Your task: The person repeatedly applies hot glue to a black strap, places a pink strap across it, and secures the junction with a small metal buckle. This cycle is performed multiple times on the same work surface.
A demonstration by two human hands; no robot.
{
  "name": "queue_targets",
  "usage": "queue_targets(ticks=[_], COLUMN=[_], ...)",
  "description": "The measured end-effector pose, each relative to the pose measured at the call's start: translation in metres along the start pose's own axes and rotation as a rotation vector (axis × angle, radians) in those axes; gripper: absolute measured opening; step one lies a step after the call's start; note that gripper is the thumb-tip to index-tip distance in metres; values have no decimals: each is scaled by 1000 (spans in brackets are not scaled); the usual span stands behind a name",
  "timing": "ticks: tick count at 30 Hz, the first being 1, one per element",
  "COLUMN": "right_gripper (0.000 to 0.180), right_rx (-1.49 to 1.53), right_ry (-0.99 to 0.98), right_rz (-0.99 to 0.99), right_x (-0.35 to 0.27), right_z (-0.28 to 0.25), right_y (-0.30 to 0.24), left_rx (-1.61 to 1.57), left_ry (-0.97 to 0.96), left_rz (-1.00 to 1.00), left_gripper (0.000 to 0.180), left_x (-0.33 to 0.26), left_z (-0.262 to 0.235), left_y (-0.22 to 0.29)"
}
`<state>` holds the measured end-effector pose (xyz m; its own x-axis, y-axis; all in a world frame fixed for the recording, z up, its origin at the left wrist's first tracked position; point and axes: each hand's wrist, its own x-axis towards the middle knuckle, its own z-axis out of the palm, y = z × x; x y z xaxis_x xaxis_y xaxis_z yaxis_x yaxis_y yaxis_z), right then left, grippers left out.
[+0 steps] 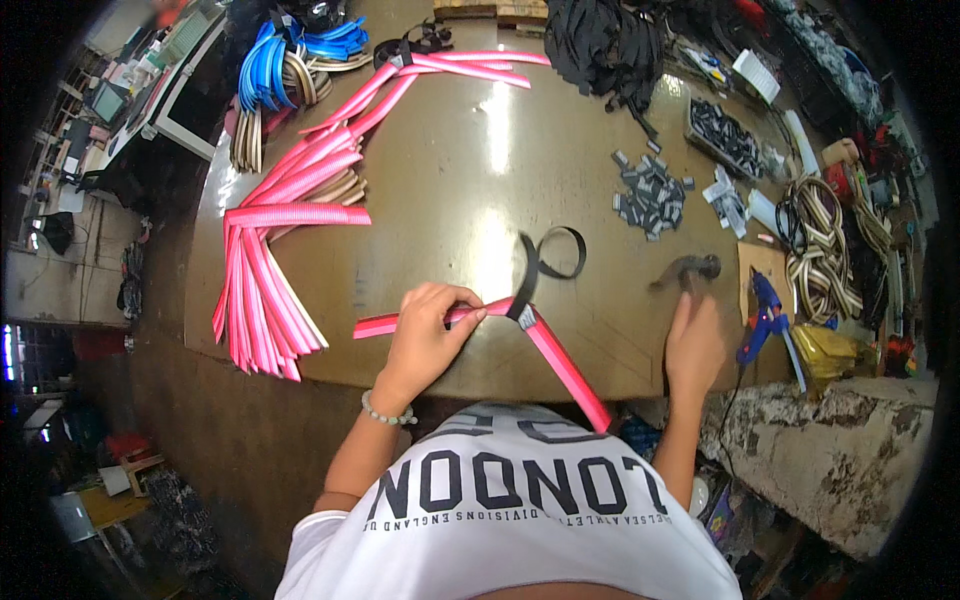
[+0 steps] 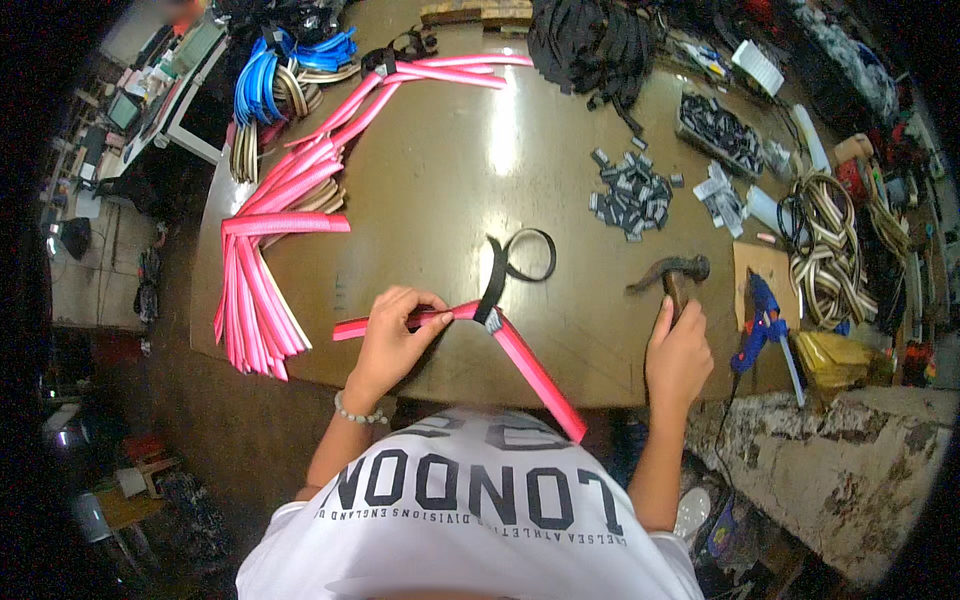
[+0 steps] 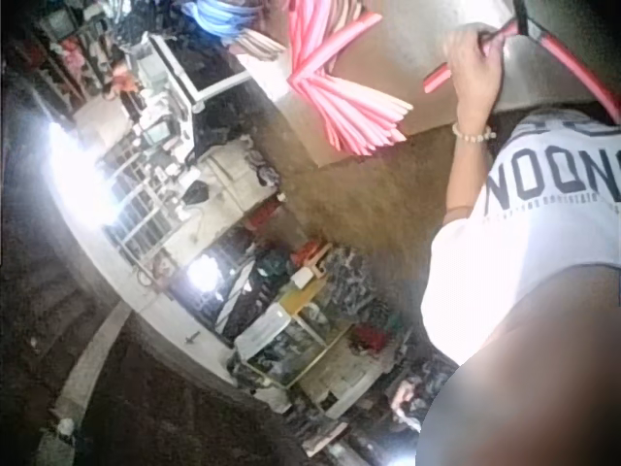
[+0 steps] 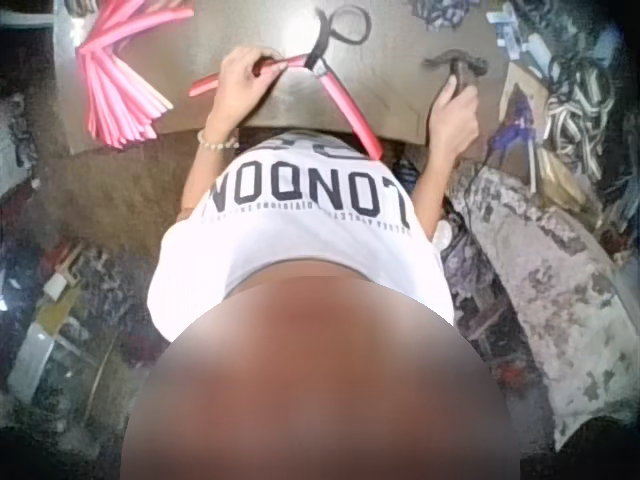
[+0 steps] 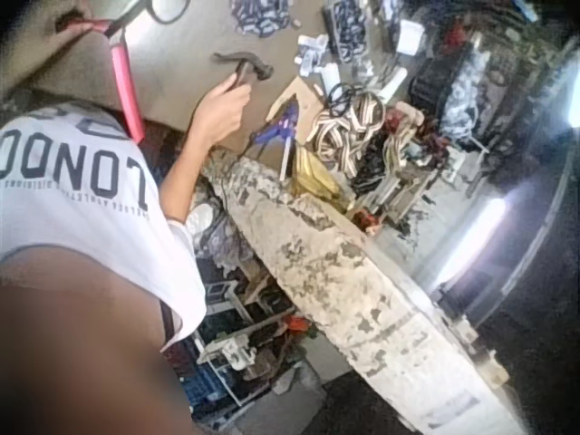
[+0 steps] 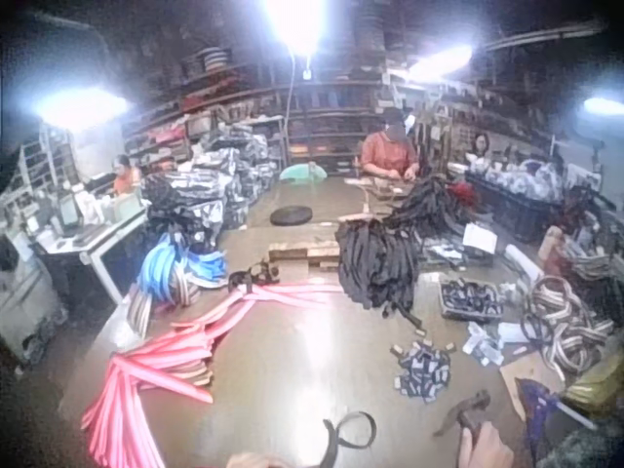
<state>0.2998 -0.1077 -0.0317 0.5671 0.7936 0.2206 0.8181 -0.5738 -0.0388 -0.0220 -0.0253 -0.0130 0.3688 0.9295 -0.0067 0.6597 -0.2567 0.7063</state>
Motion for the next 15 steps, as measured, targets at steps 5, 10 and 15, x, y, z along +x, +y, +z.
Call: queue_targets(ticks=[5,10,15], right_gripper=[33,34,34], right_rx=[-125,-168,-212], right_ry=[84,113,100], right_rz=[-47,-26,-5], right_x=[-3,-4,-2], right_z=[8,10,8], right_y=[-1,-2,-7], left_rx=[-273,-234,399], left_ry=[-12,422,506], left_rz=[168,366,203], left_gripper=[17,20,27], left_x=[76,206,291], left_z=[-39,-119,-138], left_y=[3,-39,-91])
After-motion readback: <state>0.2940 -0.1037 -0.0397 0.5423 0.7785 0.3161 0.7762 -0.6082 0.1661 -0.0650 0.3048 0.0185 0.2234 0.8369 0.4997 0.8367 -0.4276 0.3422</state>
